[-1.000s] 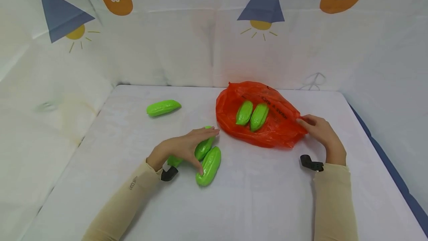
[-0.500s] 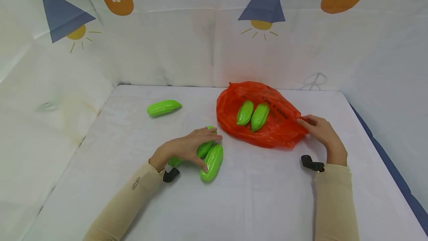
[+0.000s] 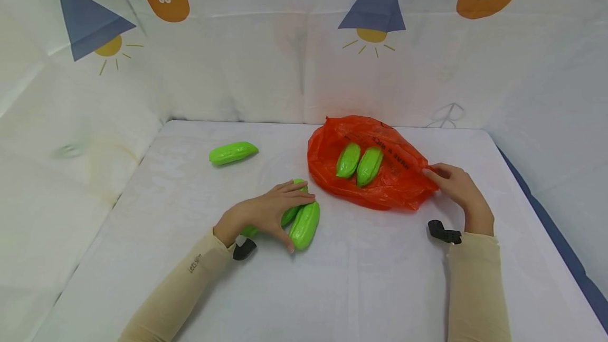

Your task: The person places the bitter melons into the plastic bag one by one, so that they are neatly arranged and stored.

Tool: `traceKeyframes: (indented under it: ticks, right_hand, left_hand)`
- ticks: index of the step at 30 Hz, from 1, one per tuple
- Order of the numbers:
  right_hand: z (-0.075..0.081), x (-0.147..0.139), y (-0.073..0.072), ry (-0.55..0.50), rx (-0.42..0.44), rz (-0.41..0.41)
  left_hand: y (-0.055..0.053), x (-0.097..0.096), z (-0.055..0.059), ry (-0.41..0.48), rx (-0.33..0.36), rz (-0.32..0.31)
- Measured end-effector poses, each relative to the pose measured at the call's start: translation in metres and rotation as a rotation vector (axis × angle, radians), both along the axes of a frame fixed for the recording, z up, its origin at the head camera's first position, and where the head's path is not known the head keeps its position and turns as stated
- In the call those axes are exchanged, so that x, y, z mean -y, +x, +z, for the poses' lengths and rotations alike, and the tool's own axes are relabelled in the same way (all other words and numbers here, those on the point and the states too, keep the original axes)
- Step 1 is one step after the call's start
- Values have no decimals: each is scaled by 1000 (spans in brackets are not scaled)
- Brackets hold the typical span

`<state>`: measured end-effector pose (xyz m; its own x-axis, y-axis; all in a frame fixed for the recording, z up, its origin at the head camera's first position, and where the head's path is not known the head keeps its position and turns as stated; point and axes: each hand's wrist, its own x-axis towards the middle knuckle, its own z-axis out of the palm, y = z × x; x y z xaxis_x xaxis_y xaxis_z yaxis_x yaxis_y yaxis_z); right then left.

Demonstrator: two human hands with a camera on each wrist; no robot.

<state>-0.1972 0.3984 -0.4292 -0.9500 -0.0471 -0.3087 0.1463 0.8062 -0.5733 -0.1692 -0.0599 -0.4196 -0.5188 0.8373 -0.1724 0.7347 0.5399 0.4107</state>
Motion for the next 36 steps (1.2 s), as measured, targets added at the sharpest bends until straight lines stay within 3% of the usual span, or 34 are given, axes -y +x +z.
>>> traceKeyframes:
  ticks: [6,8,15,18,30,36]
  right_hand:
    - [1,1,1,8,-7,5]
    - [1,0,1,12,-10,9]
    - [2,0,1,6,-11,13]
    - [2,1,1,8,-9,14]
    - [3,-3,5,1,-26,1]
    - [3,1,4,-11,-39,5]
  left_hand:
    - [2,-4,-3,-1,-65,-18]
    - [3,-4,-2,22,-58,-23]
    - [0,7,12,271,151,6]
    - [-1,10,17,340,177,-21]
    - [5,-12,11,333,161,-75]
    - [-1,-23,12,309,108,-57]
